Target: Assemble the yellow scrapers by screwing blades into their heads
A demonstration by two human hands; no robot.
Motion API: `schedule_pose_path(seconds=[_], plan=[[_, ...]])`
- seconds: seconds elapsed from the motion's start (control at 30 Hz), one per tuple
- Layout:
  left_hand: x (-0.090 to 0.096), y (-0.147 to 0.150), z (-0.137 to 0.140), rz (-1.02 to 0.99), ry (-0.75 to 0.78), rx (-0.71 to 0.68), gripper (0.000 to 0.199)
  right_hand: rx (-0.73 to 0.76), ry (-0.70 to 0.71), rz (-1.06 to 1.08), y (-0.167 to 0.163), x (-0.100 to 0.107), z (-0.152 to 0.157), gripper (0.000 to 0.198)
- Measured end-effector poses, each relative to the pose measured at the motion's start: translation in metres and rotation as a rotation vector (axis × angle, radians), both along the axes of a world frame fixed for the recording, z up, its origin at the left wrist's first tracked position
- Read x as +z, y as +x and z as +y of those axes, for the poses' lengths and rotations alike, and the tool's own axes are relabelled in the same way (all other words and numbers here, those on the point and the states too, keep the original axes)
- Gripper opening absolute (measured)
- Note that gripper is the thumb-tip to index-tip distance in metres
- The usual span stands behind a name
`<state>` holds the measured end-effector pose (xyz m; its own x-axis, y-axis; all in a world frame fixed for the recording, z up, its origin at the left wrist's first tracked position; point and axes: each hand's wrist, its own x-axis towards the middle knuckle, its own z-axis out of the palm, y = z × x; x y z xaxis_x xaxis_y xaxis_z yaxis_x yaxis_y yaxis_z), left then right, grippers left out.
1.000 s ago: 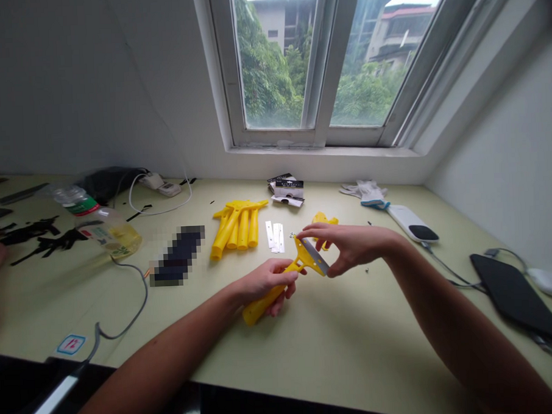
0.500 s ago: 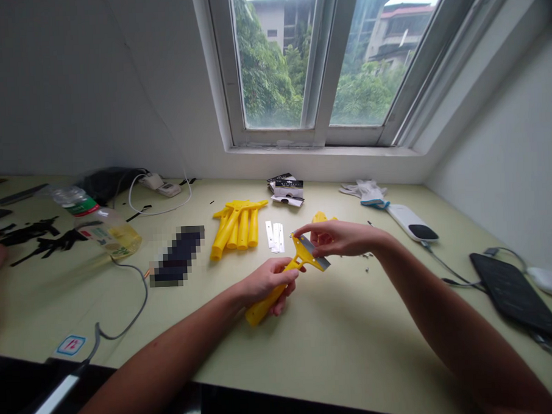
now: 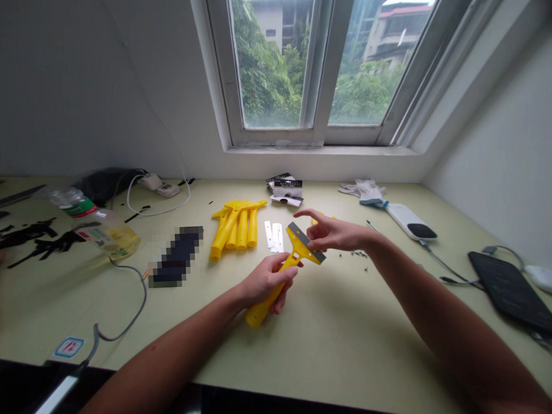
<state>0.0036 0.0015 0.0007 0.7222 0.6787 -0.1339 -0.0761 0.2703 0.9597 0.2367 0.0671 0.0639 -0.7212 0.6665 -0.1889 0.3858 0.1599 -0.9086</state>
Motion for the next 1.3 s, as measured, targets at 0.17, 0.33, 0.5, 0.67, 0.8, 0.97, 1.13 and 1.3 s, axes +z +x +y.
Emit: schedule_pose_path(seconds=[0.17,0.33,0.5,0.67,0.8,0.97,1.13,1.3], plan=[[-0.005,0.005,-0.001,-0.095,0.008,0.058,0.021,0.010,-0.035,-0.036,-0.004,0.002,0.001,0.035],[-0.006,0.007,-0.003,-0.136,0.024,0.071,0.017,0.014,-0.015,-0.039,-0.006,0.008,-0.001,0.023],[-0.003,0.005,-0.003,-0.143,0.044,0.072,0.016,-0.022,-0.056,-0.015,-0.005,0.005,-0.002,0.027],[-0.002,0.005,-0.004,-0.130,0.030,0.079,0.016,-0.069,-0.021,-0.050,-0.007,0.005,-0.003,0.026],[-0.001,0.005,-0.004,-0.114,0.032,0.084,0.017,-0.077,0.003,-0.071,-0.009,0.009,-0.005,0.024],[0.000,0.005,-0.006,-0.107,-0.017,0.090,0.019,-0.086,0.003,-0.060,-0.014,0.010,-0.009,0.017],[0.003,0.011,-0.006,-0.045,-0.071,0.219,0.032,-0.014,0.008,-0.049,-0.025,0.002,-0.013,0.017],[0.004,0.016,0.004,0.047,-0.089,0.329,0.033,-0.048,0.025,-0.041,-0.031,-0.004,-0.012,0.017]])
